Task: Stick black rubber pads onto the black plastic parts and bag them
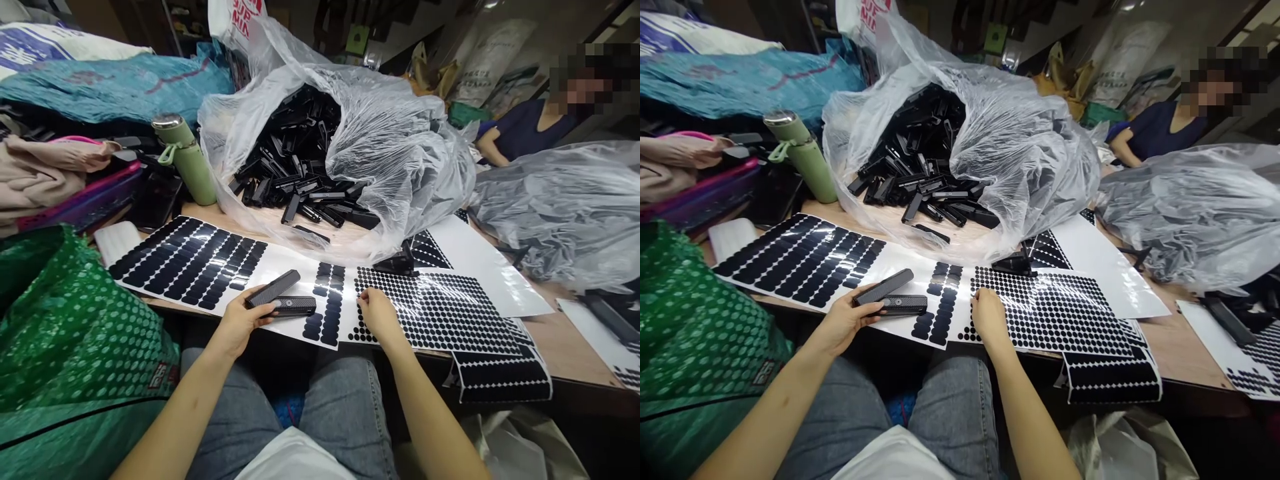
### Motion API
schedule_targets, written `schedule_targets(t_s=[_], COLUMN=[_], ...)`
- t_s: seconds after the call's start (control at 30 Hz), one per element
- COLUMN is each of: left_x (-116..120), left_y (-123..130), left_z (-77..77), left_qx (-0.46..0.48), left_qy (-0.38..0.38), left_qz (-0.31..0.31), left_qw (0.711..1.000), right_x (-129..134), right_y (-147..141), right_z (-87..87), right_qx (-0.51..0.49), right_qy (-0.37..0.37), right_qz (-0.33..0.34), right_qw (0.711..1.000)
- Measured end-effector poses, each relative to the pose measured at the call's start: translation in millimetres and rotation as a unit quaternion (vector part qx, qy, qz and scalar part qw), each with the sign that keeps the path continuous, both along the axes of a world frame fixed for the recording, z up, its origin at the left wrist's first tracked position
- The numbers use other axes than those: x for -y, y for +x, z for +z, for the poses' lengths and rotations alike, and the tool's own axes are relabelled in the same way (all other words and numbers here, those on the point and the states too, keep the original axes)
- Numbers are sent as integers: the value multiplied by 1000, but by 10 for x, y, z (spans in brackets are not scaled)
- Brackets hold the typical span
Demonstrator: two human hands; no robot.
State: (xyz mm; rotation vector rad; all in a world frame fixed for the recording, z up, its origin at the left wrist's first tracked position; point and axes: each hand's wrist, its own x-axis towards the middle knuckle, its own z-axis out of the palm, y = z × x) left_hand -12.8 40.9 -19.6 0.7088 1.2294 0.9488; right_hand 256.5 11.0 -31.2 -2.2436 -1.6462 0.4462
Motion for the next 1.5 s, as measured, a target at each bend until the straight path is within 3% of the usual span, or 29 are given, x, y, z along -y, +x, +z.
schedule_targets(t_s=[0.2, 0.27, 0.37, 0.47, 0.63, 1.07, 1.2, 1.33, 1.5], left_x=[66, 81, 98, 111, 125, 151, 88, 3, 1], left_y=[82, 100, 123, 138, 143, 149, 134, 86, 40], left_z=[-52, -77, -116, -157, -200, -206, -149, -74, -76], left_qx=[-50, -58, -61, -48, -44, -47, 17, 113, 112], left_qy=[70, 84, 79, 75, 83, 95, 54, 24, 36], left_qz=[24, 19, 27, 36, 39, 32, 91, 100, 87], left_qw=[996, 995, 995, 995, 995, 994, 994, 988, 989], right_x=[15, 31, 19, -32, -87, -102, -104, -121, -135], right_y=[-26, -215, -655, -1045, -1210, -1218, -1055, -894, -872], right_z=[87, 166, 245, 236, 136, 80, 35, 12, 28], right_qx=[-30, -116, -287, -333, -300, -227, -131, -27, -34], right_qy=[10, 27, 48, 64, 40, 51, 93, 26, -10], right_qz=[3, 14, 75, 92, 47, 72, -7, -46, -58], right_qw=[999, 993, 954, 936, 952, 970, 987, 998, 998])
